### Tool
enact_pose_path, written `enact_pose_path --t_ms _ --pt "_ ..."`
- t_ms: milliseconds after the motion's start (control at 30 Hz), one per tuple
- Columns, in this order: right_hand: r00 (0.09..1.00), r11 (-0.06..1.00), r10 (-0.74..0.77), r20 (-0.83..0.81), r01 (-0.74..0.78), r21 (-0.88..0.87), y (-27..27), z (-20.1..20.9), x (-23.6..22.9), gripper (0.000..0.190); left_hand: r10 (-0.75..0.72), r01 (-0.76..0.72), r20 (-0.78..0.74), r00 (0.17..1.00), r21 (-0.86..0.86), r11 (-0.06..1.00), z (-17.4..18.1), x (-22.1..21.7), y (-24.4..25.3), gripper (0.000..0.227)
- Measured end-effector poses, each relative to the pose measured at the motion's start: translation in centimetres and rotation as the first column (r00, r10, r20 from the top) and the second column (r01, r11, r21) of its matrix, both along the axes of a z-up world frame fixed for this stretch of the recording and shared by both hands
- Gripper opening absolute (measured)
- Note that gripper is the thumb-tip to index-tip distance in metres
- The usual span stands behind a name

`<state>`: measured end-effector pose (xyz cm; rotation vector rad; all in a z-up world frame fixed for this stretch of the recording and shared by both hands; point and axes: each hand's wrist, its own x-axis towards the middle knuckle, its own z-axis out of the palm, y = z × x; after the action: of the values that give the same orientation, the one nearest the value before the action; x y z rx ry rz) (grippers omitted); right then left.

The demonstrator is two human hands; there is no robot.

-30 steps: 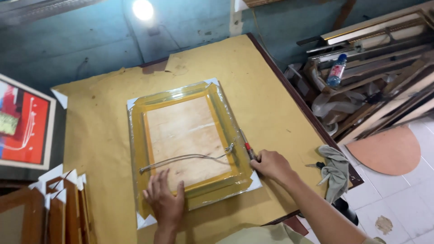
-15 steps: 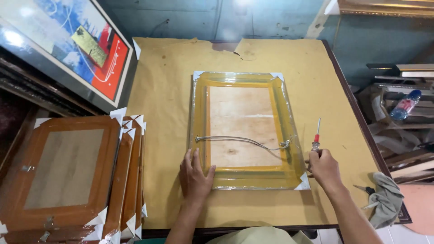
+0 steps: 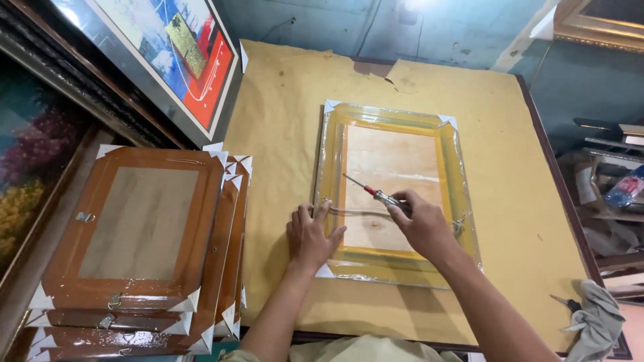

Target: Adjusting the hanging wire on the back of a picture frame using a screwdriver.

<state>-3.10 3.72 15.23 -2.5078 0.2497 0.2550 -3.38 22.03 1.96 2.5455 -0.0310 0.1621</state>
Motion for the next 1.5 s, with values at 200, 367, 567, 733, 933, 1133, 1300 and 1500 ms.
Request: enact_pose_path --t_ms 200,367,567,733,933,1133,1300,1500 --pt "0.982 0.980 0.188 0.019 -0.186 -0.064 1.8 1.7 1.4 0.029 0.041 -0.034 0.135 0.990 -0.055 0.998 -0.9 -0.7 0.4 0.046" --pt "0.966 0.958 0.258 0.005 -0.255 -0.128 1.9 1.6 3.0 0.026 0.085 -0.076 0.216 0.973 -0.047 0.996 -1.4 -0.8 0.4 0.042" --pt "0.954 0.945 0.298 -0.032 -0.300 -0.130 3.1 3.1 2.9 0.027 0.103 -0.092 0.221 0.970 -0.056 0.994 -0.8 -0.9 0.3 0.052" --pt "0.945 0.932 0.318 -0.080 -0.327 -0.157 3.3 2.7 3.4 0.029 0.091 -0.086 0.192 0.977 -0.033 0.996 -0.5 -1.0 0.4 0.050" --pt "0.933 0.897 0.321 -0.161 -0.354 -0.265 4.6 4.1 3.8 0.029 0.088 -0.081 0.141 0.986 -0.056 0.995 0.0 -1.2 0.5 0.049" --pt "0.854 0.703 0.448 -0.264 -0.519 -0.487 7.1 4.5 6.0 0.047 0.092 -0.086 0.162 0.983 -0.042 0.995 -1.1 -0.9 0.2 0.052" --pt "0.586 0.479 0.794 -0.159 -0.766 -0.428 7.2 3.3 8.3 0.018 0.113 -0.117 0.224 0.968 0.004 0.993 -1.8 -0.8 0.2 0.056" --pt "0.476 0.444 0.874 -0.095 -0.863 -0.239 7.8 3.8 9.3 0.011 0.123 -0.118 0.216 0.969 -0.037 0.992 -2.1 -0.7 0.1 0.056"
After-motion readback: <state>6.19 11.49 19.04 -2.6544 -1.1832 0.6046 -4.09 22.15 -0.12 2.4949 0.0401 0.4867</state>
